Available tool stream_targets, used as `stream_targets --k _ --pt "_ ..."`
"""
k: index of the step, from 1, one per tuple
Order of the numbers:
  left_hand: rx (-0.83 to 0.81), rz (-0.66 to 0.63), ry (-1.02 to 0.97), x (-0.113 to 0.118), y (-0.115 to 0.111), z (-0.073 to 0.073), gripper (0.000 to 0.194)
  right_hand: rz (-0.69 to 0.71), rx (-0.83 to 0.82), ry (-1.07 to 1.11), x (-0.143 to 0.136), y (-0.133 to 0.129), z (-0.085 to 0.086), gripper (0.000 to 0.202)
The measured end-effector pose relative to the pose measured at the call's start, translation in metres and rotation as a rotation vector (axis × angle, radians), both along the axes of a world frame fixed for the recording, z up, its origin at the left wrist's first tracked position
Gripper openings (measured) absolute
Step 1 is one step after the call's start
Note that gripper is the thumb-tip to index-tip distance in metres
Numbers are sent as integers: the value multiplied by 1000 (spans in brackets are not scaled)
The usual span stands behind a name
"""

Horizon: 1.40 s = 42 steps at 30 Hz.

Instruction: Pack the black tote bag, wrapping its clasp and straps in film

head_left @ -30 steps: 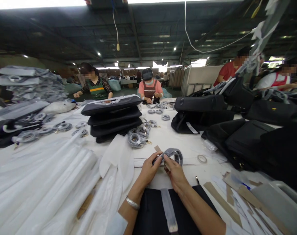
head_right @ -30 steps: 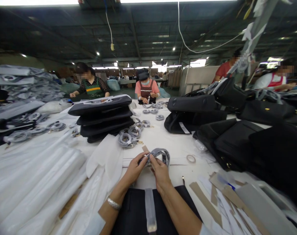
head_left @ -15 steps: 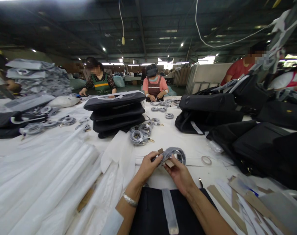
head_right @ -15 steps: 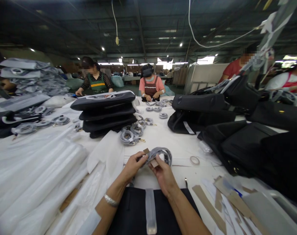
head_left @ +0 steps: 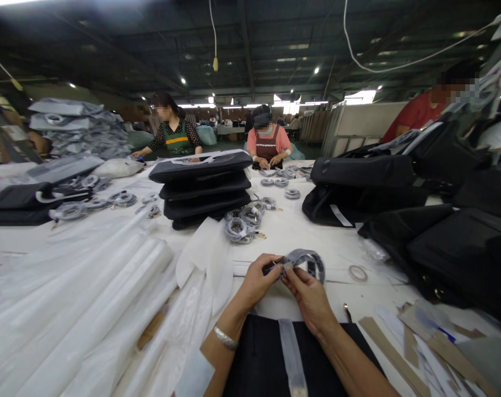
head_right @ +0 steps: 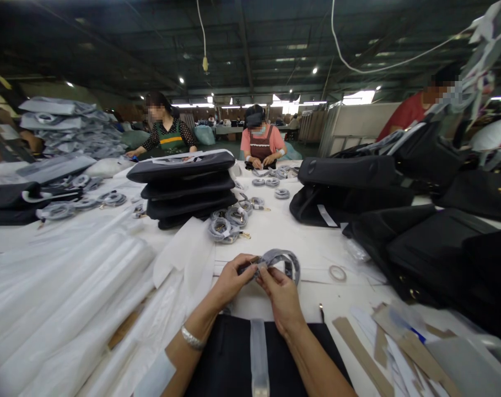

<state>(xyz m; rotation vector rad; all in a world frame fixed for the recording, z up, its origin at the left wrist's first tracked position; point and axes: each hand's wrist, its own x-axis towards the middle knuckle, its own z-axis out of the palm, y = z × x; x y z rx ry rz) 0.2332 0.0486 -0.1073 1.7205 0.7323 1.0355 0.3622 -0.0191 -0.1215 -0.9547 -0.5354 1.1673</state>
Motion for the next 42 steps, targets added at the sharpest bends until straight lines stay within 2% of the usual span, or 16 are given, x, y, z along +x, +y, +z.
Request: stream_targets --k 6,10,17,23,29,33,38,42 --pt "58 13 12 0 0 -2 23 -1 -57 -82 3 0 -1 43" --pt "27 25 6 0 -3 2 22 -26 -124 -135 4 0 -1 47" --pt "60 149 23 5 -8 4 15 -67 -80 -216 1 3 -2 48" --pt "71 106 -8 4 -4 3 18 7 -8 -114 2 1 -1 45" --pt "32 145 18 7 -7 3 17 -82 -43 -168 -1 3 -4 44" --pt "179 198 87 9 -11 1 22 -109 -21 -171 -3 5 -8 40" --pt "426 270 281 10 -18 3 34 -120 -7 -90 -6 6 -4 35" --pt "538 222 419 11 -25 10 48 -170 -19 -49 -6 4 4 33"
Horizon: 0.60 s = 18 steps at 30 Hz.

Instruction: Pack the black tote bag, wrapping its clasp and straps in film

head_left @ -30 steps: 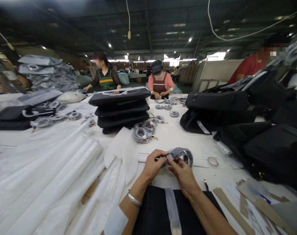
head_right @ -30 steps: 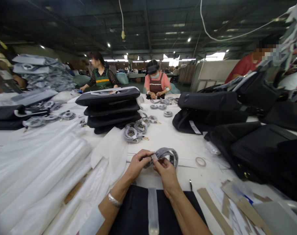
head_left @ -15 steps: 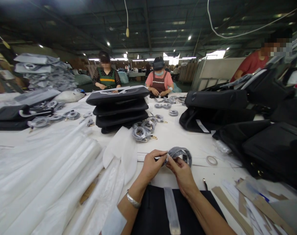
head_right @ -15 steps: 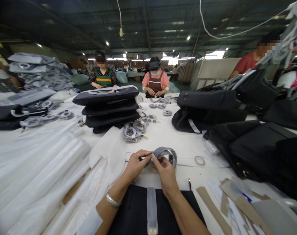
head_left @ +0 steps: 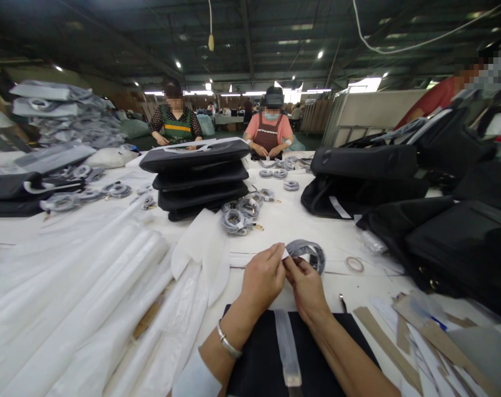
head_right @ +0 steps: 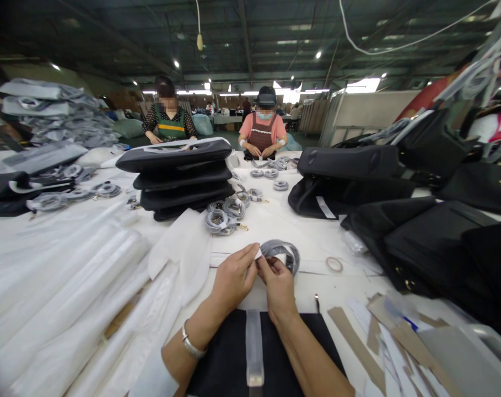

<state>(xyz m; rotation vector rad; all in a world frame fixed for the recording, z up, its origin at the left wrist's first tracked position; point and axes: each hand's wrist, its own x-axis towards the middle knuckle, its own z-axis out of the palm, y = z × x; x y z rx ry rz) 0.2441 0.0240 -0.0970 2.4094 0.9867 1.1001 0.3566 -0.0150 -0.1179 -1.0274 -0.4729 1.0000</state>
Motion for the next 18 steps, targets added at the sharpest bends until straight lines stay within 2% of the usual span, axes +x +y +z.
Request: stream_targets --k 5,9,14,18 --pt "3 -71 22 2 -5 7 56 47 73 -22 4 -3 7 34" --pt "-36 -95 -42 1 -3 4 57 40 66 -62 5 -4 8 35" --pt "-273 -49 -244 -2 7 -3 33 88 55 -21 6 -5 10 38" --pt "-445 -65 -296 -3 15 -3 31 104 -75 -47 12 -5 9 41"
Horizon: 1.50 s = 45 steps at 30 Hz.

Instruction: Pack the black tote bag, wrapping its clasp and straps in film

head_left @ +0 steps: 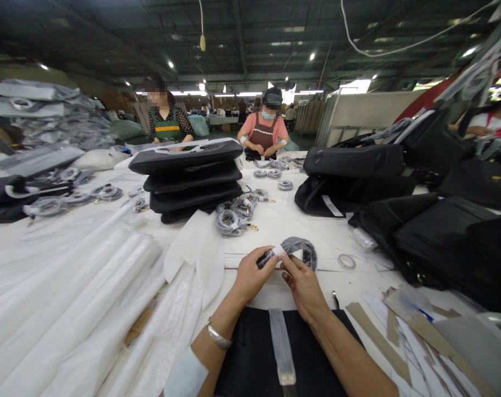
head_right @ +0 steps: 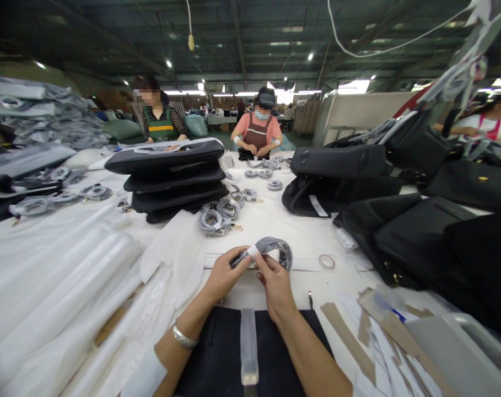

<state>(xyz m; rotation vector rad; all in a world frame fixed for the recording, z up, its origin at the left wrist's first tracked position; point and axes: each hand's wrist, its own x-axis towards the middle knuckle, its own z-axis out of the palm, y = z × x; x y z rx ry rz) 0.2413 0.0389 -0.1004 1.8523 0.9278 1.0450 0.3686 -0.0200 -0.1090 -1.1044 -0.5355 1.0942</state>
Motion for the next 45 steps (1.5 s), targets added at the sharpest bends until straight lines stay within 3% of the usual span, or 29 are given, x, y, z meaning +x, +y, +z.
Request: stream_targets --k 4,7,10,12,14,16,20,23,25,27,30,33,41,45 --pt "-52 -25 8 -3 2 1 35 55 -4 -168 1 0 -4 43" --pt "-47 29 91 -9 4 -3 41 121 -7 -278 -3 0 -3 46" --pt "-48 82 180 -11 13 -9 50 201 -32 -321 3 -2 9 41" --pt "-62 92 228 -9 17 -10 54 251 -28 -540 16 -14 24 31" --pt "-75 99 263 -8 17 -10 56 220 -7 -951 40 -42 45 24" --pt "-81 114 275 -8 14 -8 57 74 5 -1321 76 -86 64 23" --pt "-68 129 273 -8 12 -6 59 -318 -242 -1556 170 -200 80 22" --pt "-65 126 280 -6 13 -7 57 -594 -534 -1400 224 -280 72 23" --pt "-57 124 276 -6 13 -8 56 -626 -628 -1296 242 -315 63 25" --pt "-40 118 265 -5 13 -9 54 -605 -672 -1190 247 -334 52 29" --pt "-20 109 245 -5 12 -9 53 -551 -653 -1005 245 -338 42 39" --pt "-28 99 215 -6 12 -10 54 -520 -567 -833 243 -335 42 47" --pt "-26 92 217 -7 15 -12 54 -628 -361 -596 225 -357 85 35" --pt "-12 85 210 -7 15 -13 55 -602 -419 -518 210 -378 86 36"
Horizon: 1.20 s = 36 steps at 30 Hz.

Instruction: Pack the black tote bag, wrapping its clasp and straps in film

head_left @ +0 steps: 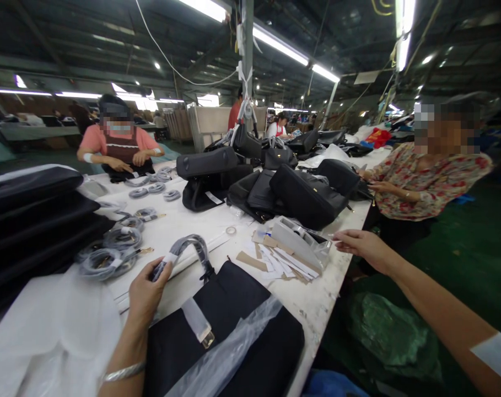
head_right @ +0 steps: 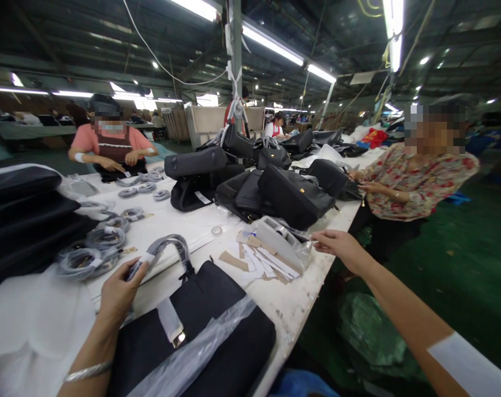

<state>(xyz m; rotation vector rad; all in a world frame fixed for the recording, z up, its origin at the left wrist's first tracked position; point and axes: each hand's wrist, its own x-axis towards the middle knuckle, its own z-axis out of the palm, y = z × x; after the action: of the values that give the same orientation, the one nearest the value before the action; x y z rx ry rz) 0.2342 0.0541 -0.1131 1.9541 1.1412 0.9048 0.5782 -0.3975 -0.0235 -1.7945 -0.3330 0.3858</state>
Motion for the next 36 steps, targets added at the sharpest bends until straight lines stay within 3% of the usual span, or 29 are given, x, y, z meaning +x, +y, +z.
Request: stream_targets --k 9,12,15,18,21,27,31,36 --pt "15 -8 -5 -1 -3 3 53 -164 -225 -78 -3 -23 -61 27" --pt "25 -24 -2 -2 -2 3 52 -214 -264 -139 -14 -24 -62 33" --pt "39 -58 -7 -1 0 2 52 -186 -226 -263 -37 -8 -47 44" --pt "41 -88 -64 1 -2 2 51 -44 -64 -314 -65 40 -27 46" --pt "45 -139 -158 1 -7 5 48 183 100 -238 -97 111 -14 45" --pt "98 -121 -202 3 -11 5 34 636 317 75 -179 256 -16 38" --pt "123 -104 -231 4 -12 2 29 680 342 211 -212 321 -30 40" --pt "159 -103 -262 5 -12 0 24 614 325 204 -219 358 -50 43"
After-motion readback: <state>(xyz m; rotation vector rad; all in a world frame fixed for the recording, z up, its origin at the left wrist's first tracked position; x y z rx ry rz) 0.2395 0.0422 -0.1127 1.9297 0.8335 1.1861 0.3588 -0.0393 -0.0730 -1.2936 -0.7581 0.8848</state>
